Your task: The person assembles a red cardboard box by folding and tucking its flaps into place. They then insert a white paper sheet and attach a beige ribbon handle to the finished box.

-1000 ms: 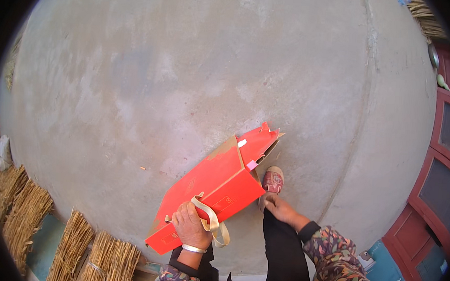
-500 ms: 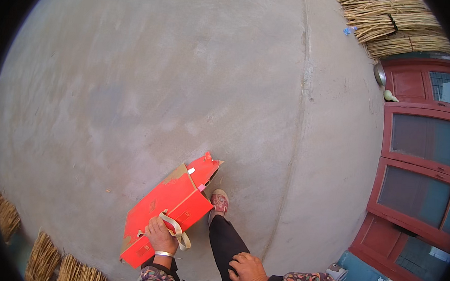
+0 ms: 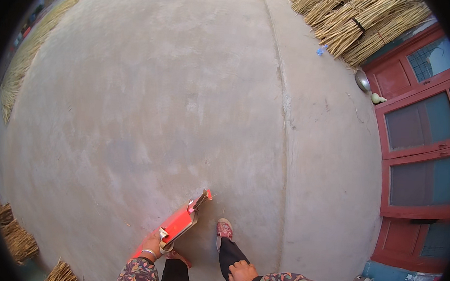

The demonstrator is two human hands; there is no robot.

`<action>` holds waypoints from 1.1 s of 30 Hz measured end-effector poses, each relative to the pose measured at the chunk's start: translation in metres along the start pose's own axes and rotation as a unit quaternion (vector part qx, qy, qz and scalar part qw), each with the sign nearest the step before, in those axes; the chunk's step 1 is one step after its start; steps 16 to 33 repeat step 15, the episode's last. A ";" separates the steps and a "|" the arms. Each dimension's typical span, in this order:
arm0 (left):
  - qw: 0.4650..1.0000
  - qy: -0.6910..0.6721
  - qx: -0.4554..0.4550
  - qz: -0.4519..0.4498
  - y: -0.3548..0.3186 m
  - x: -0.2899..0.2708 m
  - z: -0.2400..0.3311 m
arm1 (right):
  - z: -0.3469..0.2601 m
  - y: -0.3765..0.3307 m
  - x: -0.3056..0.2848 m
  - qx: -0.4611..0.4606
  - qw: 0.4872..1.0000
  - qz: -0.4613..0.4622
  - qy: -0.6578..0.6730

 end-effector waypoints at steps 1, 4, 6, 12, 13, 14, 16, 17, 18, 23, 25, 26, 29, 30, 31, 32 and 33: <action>0.999 0.022 -0.011 -0.037 -0.002 -0.014 -0.001 | -0.003 0.001 -0.001 0.009 1.000 -0.002 -0.003; 0.996 0.062 -0.028 -0.053 -0.010 -0.024 0.014 | -0.001 0.007 -0.003 0.022 1.000 -0.002 -0.007; 0.998 0.030 -0.034 -0.038 -0.014 -0.019 0.011 | 0.000 0.011 0.002 0.024 0.999 0.014 -0.015; 0.996 0.063 -0.046 -0.037 -0.013 -0.005 0.001 | 0.008 0.020 0.024 0.033 0.998 0.061 0.001; 0.996 0.072 -0.044 -0.038 -0.018 -0.008 0.000 | 0.008 0.019 0.028 0.036 0.998 0.057 0.012; 0.998 0.024 -0.054 -0.034 -0.025 -0.013 0.000 | 0.008 0.020 0.028 0.035 0.998 0.042 0.015; 0.996 0.018 -0.066 -0.059 -0.030 -0.022 0.001 | 0.007 0.017 0.026 0.040 0.999 0.031 0.008; 0.996 0.018 -0.066 -0.059 -0.030 -0.022 0.001 | 0.007 0.017 0.026 0.040 0.999 0.031 0.008; 0.996 0.018 -0.066 -0.059 -0.030 -0.022 0.001 | 0.007 0.017 0.026 0.040 0.999 0.031 0.008; 0.996 0.018 -0.066 -0.059 -0.030 -0.022 0.001 | 0.007 0.017 0.026 0.040 0.999 0.031 0.008; 0.996 0.018 -0.066 -0.059 -0.030 -0.022 0.001 | 0.007 0.017 0.026 0.040 0.999 0.031 0.008; 0.996 0.018 -0.066 -0.059 -0.030 -0.022 0.001 | 0.007 0.017 0.026 0.040 0.999 0.031 0.008; 0.996 0.018 -0.066 -0.059 -0.030 -0.022 0.001 | 0.007 0.017 0.026 0.040 0.999 0.031 0.008; 0.996 0.018 -0.066 -0.059 -0.030 -0.022 0.001 | 0.007 0.017 0.026 0.040 0.999 0.031 0.008; 0.996 0.018 -0.066 -0.059 -0.030 -0.022 0.001 | 0.007 0.017 0.026 0.040 0.999 0.031 0.008; 0.996 0.018 -0.066 -0.059 -0.030 -0.022 0.001 | 0.007 0.017 0.026 0.040 0.999 0.031 0.008; 0.996 0.018 -0.066 -0.059 -0.030 -0.022 0.001 | 0.007 0.017 0.026 0.040 0.999 0.031 0.008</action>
Point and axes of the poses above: each hand's wrist, its own y-axis towards the middle knuckle, its own x-axis out of the palm, z = x × y, the point moved 2 cm from there along y, towards the middle knuckle, and after that the axes turned 11 degrees about -y, right-handed, at the moved point
